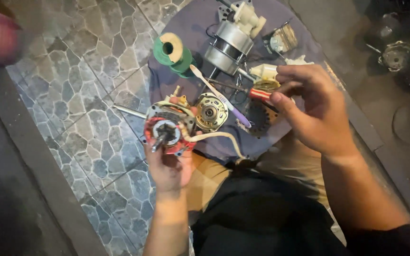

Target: The person cleans a disassembled motor part with a toothbrush, then reassembles the motor by inserting the rotor and securing the housing. They use a screwdriver to tighten screws on the motor casing.

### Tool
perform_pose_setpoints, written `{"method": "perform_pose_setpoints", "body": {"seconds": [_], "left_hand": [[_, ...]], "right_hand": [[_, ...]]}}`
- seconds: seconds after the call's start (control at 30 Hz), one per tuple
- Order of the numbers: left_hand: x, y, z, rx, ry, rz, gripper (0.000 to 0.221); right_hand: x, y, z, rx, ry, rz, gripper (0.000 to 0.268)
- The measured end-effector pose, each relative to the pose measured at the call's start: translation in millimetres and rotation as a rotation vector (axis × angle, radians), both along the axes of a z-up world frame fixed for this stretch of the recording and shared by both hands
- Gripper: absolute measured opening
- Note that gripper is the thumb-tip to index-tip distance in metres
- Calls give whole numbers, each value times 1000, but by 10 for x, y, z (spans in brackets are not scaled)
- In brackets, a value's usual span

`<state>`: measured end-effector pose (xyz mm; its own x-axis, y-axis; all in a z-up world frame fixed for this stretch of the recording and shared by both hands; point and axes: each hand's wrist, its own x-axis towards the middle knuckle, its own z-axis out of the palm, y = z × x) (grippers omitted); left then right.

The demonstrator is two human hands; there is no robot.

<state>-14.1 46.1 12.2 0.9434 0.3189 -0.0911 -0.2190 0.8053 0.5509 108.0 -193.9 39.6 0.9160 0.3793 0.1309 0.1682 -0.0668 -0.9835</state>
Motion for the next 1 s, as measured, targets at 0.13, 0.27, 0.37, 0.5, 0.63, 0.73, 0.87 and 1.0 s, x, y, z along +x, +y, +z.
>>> {"method": "perform_pose_setpoints", "body": {"seconds": [0.13, 0.27, 0.37, 0.5, 0.63, 0.73, 0.87, 1.0], "left_hand": [[-73, 82, -108, -59, 38, 5, 58], [-208, 90, -237, 106, 149, 114, 52], [-278, 188, -557, 140, 195, 156, 50], [-330, 192, -641, 44, 234, 199, 42], [-327, 157, -518, 38, 291, 209, 44], [-311, 104, -533, 11, 344, 219, 44], [-324, 74, -547, -13, 341, 220, 45], [-285, 47, -456, 39, 275, 192, 50]], "right_hand": [[-10, 41, -78, -162, -99, -2, 36], [-7, 177, -256, -357, -327, 86, 31], [-45, 369, -335, -633, -534, 232, 28], [-143, 594, -595, -851, -744, 342, 17], [-185, 694, -760, -826, -916, 293, 12], [-164, 689, -806, -814, -958, 304, 12], [-120, 652, -649, -496, -677, 382, 11], [-78, 512, -560, -296, -354, 376, 12]]}}
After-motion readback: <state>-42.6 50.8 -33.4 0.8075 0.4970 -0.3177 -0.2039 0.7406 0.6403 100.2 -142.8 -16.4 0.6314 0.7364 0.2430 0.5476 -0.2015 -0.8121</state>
